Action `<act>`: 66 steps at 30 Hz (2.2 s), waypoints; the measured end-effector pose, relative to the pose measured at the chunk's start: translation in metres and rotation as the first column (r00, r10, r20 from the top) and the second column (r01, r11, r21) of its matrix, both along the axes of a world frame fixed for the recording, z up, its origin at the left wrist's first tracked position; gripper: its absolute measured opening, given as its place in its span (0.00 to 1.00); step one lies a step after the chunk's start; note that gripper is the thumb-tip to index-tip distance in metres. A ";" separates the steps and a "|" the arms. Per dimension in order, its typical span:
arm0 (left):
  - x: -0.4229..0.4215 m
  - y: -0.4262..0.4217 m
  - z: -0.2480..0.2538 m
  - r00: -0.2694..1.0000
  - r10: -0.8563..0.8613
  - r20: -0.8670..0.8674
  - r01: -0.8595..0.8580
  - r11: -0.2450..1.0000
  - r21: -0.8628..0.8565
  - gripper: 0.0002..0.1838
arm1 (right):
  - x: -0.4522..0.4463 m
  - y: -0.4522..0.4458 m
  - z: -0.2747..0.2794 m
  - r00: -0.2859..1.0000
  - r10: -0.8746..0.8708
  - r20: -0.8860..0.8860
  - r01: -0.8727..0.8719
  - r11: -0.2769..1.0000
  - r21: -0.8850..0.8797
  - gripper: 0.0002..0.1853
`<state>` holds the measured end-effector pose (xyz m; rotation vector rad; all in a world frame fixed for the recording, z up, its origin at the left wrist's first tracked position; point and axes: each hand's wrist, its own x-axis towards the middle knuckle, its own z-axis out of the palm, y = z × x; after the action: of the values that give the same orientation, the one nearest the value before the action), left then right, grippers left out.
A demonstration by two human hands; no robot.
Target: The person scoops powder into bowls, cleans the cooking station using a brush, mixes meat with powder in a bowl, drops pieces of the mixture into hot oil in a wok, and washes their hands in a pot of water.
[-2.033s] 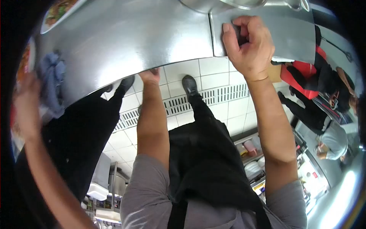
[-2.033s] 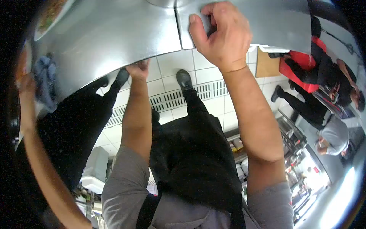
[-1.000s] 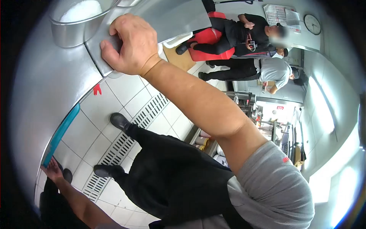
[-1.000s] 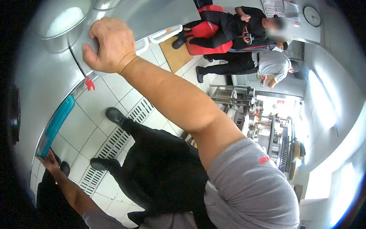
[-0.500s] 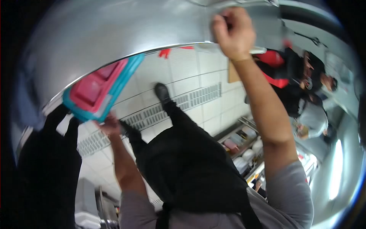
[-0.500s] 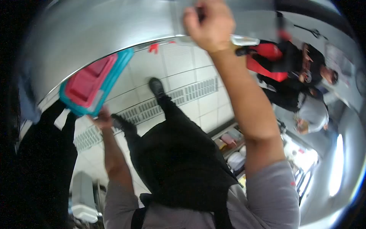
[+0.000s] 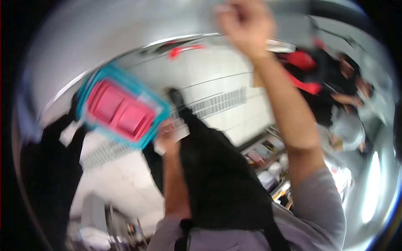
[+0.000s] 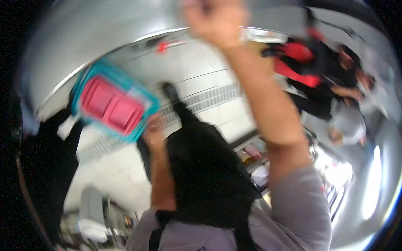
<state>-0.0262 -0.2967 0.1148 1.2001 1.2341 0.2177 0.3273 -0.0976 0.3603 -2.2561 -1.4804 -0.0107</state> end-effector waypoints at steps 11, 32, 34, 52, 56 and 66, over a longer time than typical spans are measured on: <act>-0.222 0.329 -0.128 0.848 0.190 -0.495 -0.030 0.949 0.313 0.49 | -0.001 -0.008 -0.003 0.983 0.018 0.184 -0.092 0.908 0.408 0.16; -0.256 0.029 -0.118 0.828 0.537 -0.160 -0.555 0.749 -0.362 0.54 | 0.001 -0.001 -0.003 0.988 0.034 0.149 -0.082 0.940 0.331 0.17; -0.220 -0.001 -0.092 0.766 0.600 -0.228 -0.641 0.694 -0.328 0.52 | 0.000 -0.003 -0.005 0.986 0.038 0.163 -0.095 0.928 0.360 0.17; -0.193 0.067 -0.109 0.828 0.505 -0.245 -0.504 0.861 0.068 0.32 | -0.106 -0.175 -0.109 0.574 -0.166 -0.802 0.063 0.985 -0.159 0.17; -0.149 0.084 -0.074 0.791 0.164 -0.589 -0.009 0.966 0.257 0.36 | -0.123 -0.205 -0.235 0.883 -0.203 -0.423 -0.012 0.891 -0.453 0.33; -0.152 0.095 -0.066 0.856 0.072 -0.512 -0.031 0.996 0.088 0.33 | -0.051 -0.152 -0.280 0.701 -0.409 -0.585 -0.279 0.597 -0.752 0.47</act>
<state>-0.1780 -0.2014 0.0488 1.3407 1.7400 -0.0262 0.2762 -0.2497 0.0807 -2.4196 -0.9817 1.6794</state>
